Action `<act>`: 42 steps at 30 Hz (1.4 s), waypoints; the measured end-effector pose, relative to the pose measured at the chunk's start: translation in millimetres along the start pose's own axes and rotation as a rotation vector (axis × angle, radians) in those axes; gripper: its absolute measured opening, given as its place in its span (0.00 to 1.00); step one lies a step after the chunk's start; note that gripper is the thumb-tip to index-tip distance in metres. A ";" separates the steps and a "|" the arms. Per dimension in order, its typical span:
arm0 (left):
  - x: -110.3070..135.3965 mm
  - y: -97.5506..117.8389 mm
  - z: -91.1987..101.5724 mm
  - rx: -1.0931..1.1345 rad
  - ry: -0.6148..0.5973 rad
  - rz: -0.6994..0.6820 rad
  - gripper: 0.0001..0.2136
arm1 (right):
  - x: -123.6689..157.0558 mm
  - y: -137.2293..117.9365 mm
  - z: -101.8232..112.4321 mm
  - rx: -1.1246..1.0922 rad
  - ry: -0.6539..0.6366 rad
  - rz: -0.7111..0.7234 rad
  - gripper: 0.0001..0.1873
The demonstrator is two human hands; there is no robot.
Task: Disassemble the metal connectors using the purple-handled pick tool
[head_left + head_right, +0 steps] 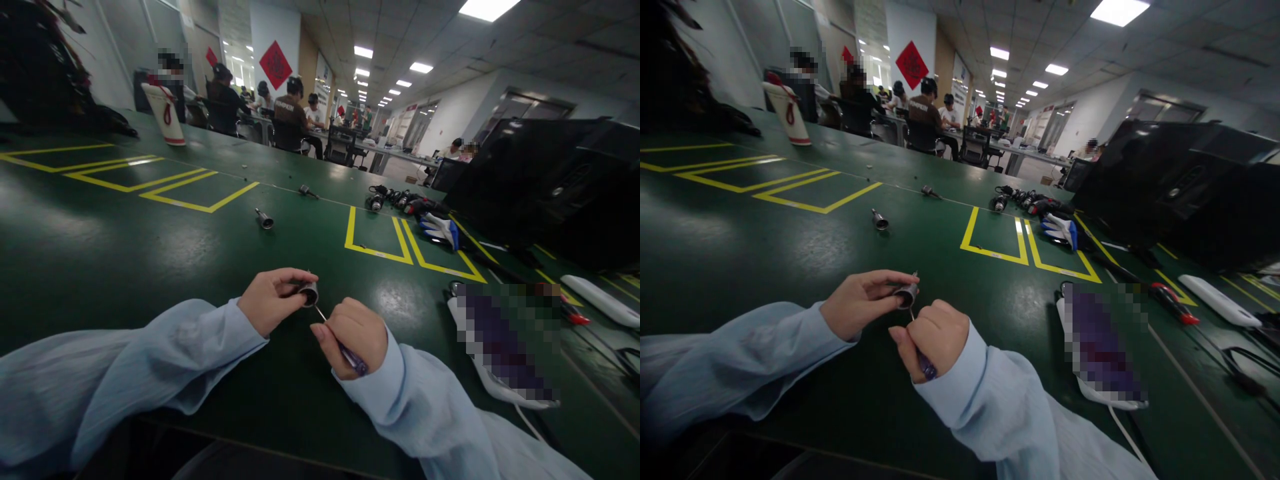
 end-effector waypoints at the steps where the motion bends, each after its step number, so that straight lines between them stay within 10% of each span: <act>1: -0.4 0.7 -0.3 0.008 0.004 0.000 0.16 | 0.3 -0.9 -0.4 0.024 -0.008 0.021 0.19; 42: -1.2 5.3 -1.9 -0.027 0.036 -0.065 0.06 | 1.5 -5.1 4.2 0.089 -0.015 0.118 0.19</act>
Point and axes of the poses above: each hand's wrist, its own x-axis away from the middle knuckle, its own z-axis out of the back of the hand, y = z × x, the point moved 2 cm from there along -x, towards the middle knuckle, and after that the axes turned 12 degrees about x, right-handed, at the moved point
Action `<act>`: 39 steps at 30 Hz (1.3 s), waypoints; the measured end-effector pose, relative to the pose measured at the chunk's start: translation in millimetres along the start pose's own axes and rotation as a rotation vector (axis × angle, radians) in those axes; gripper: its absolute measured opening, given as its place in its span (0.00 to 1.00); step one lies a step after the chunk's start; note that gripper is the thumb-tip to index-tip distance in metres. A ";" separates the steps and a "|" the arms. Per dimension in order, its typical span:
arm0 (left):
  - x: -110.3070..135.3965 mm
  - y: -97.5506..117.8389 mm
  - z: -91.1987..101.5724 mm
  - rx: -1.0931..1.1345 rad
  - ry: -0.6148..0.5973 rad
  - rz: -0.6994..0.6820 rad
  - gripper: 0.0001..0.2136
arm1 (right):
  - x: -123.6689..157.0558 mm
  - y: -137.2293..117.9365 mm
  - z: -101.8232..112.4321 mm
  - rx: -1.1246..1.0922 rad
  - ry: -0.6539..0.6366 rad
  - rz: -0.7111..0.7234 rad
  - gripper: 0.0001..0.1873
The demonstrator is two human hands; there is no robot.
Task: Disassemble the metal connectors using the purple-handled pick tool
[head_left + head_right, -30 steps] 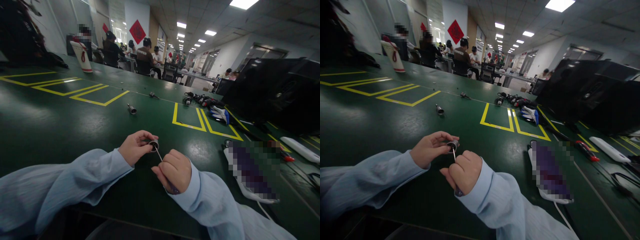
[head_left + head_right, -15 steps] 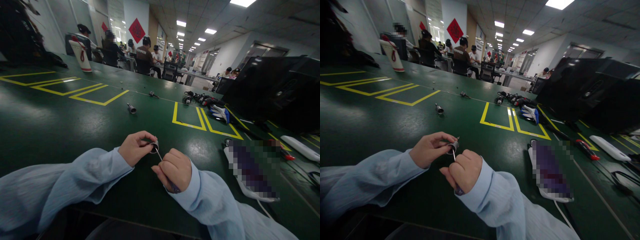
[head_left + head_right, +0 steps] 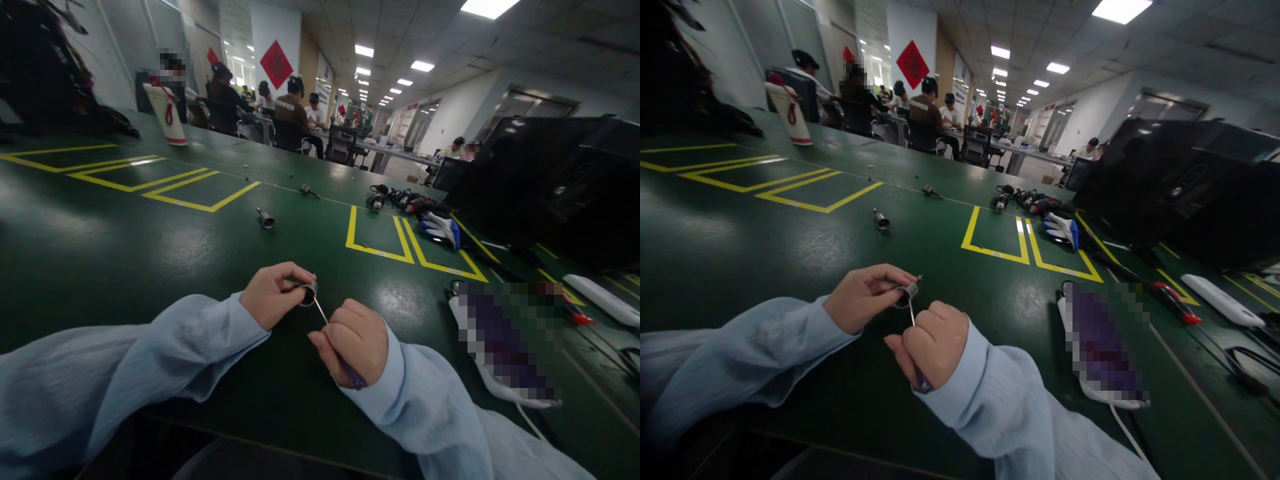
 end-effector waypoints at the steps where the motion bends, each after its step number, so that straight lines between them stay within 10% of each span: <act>1: 0.1 -0.1 -0.1 -0.003 0.003 0.001 0.06 | 0.2 0.2 -0.6 -0.003 -0.002 -0.001 0.19; 39: 0.5 -4.4 1.7 0.027 0.008 -0.010 0.07 | -3.6 -2.5 -6.1 0.051 0.008 0.009 0.19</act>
Point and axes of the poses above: each hand's wrist, its own x-axis away from the middle knuckle, its own z-axis out of the back of the hand, y = z × x, the point moved 2 cm from there along -x, towards the middle knuckle, and after that the axes turned 12 degrees about x, right-handed, at the moved point
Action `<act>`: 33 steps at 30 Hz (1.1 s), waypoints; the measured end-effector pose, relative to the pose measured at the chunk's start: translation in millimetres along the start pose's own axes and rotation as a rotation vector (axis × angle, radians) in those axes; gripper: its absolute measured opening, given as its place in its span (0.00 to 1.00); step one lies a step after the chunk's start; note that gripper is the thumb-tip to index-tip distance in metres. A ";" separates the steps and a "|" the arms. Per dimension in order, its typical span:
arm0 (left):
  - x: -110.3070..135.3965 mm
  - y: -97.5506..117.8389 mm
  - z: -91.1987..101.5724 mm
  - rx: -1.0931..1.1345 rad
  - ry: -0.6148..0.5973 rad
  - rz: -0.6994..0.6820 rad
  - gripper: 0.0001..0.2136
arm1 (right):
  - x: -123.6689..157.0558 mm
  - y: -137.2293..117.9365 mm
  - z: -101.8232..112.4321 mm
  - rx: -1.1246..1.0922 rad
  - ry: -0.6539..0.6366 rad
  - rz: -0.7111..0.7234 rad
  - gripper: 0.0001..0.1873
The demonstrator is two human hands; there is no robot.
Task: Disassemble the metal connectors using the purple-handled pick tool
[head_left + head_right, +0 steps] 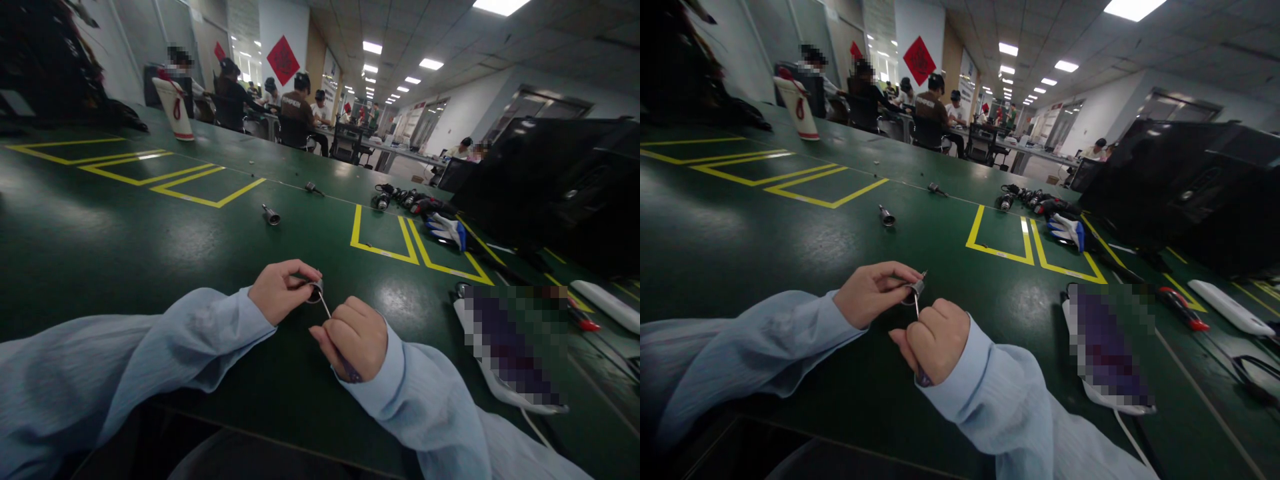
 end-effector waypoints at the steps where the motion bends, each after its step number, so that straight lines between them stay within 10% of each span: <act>1: -0.4 -0.3 0.3 -0.003 -0.001 -0.002 0.07 | 0.0 0.1 0.1 -0.003 -0.003 0.002 0.19; 20: -8.8 4.0 10.9 -0.043 0.022 -0.100 0.09 | 10.1 -3.3 7.3 -0.104 -0.037 0.092 0.14; 28: -56.7 21.4 78.3 -0.242 0.420 -0.477 0.11 | 10.7 3.9 -9.4 -0.100 -0.069 0.072 0.17; 33: -92.5 8.5 130.3 -0.576 0.556 -0.462 0.13 | 9.9 7.1 -18.3 -0.097 -0.093 0.032 0.17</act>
Point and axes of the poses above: each hand's wrist, its own x-axis away from the middle knuckle, its own z-axis out of the back of the hand, y = z × x, the point moved 2 cm from there along -x, towards the middle knuckle, and after that the axes turned 12 degrees about x, right-handed, at the moved point
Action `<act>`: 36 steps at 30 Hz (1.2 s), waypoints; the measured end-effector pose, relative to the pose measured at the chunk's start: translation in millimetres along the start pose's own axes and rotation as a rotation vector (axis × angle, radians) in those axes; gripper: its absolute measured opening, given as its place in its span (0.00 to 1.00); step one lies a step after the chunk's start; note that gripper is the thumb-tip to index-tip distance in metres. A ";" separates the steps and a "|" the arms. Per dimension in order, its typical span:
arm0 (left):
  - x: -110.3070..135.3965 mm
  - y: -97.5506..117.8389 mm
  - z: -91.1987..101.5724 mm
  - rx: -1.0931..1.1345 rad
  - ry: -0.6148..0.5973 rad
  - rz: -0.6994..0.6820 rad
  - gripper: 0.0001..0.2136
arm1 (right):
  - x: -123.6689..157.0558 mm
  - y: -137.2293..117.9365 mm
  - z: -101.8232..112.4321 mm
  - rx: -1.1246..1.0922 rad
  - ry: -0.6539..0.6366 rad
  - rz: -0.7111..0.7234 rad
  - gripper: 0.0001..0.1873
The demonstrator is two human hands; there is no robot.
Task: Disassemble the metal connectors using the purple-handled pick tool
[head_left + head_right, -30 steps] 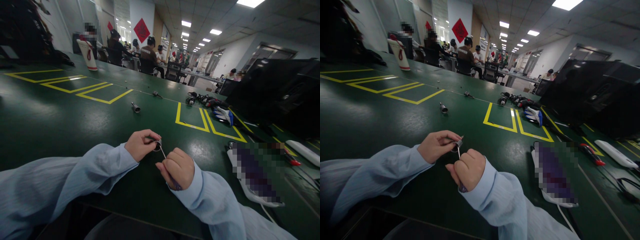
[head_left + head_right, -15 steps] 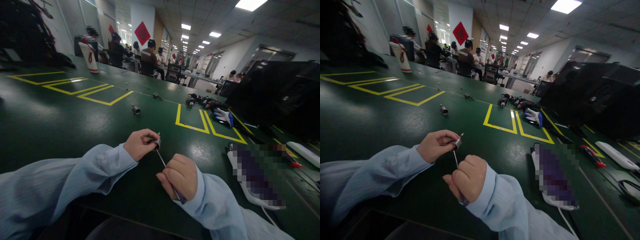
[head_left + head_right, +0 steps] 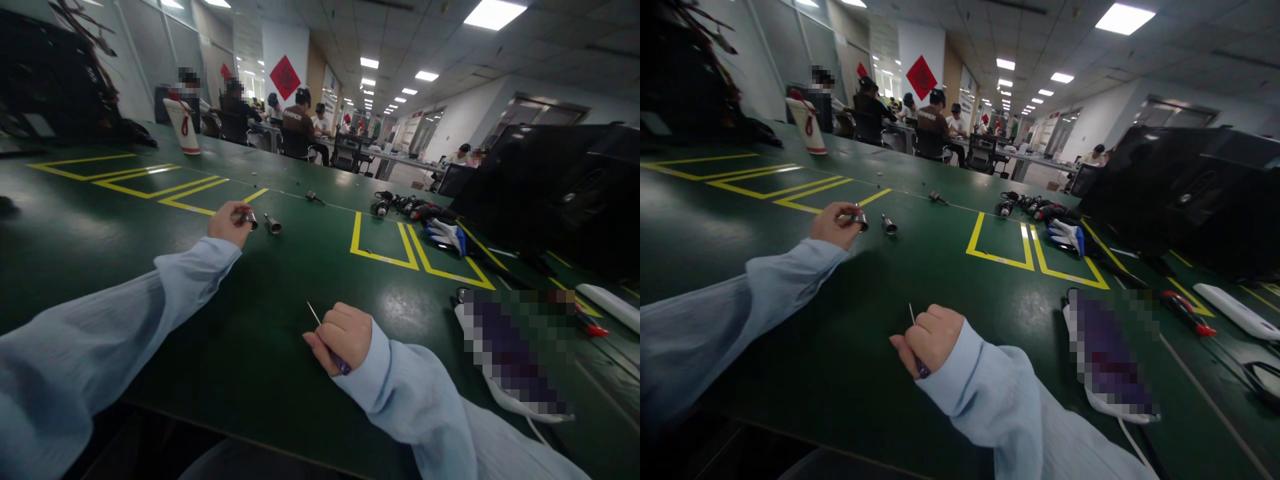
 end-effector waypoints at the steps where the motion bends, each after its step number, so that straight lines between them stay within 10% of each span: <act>1: -5.6 -9.5 0.3 -0.076 -0.033 0.027 0.14 | -0.3 -0.1 0.0 -0.002 -0.005 -0.001 0.17; 11: -30.5 -43.2 -12.0 -0.346 -0.273 0.000 0.17 | -0.2 1.5 0.9 -0.008 -0.070 0.031 0.18; 17: -22.3 -23.3 -12.0 -0.393 -0.253 -0.154 0.23 | 0.8 -0.7 -1.4 0.022 -0.035 0.020 0.18; 21: 8.9 10.2 -17.7 -0.358 -0.220 -0.507 0.18 | 1.3 5.5 -1.3 0.019 0.009 -0.093 0.17; 29: 135.1 91.3 -55.9 -0.058 -1.072 -0.802 0.09 | 12.8 43.2 -22.2 -0.200 0.167 -0.792 0.08; 36: 137.3 95.9 -58.0 -0.004 -1.253 -0.690 0.10 | 16.0 44.7 -38.9 -0.569 -0.017 -0.945 0.12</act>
Point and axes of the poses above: each hand's wrist, its own x-axis away from the middle knuckle, its own z-axis out of the back of the hand, y = z × x, the point moved 2 cm from there along -x, towards the middle knuckle, and after that the axes turned 12 degrees about x, right-handed, at the moved point
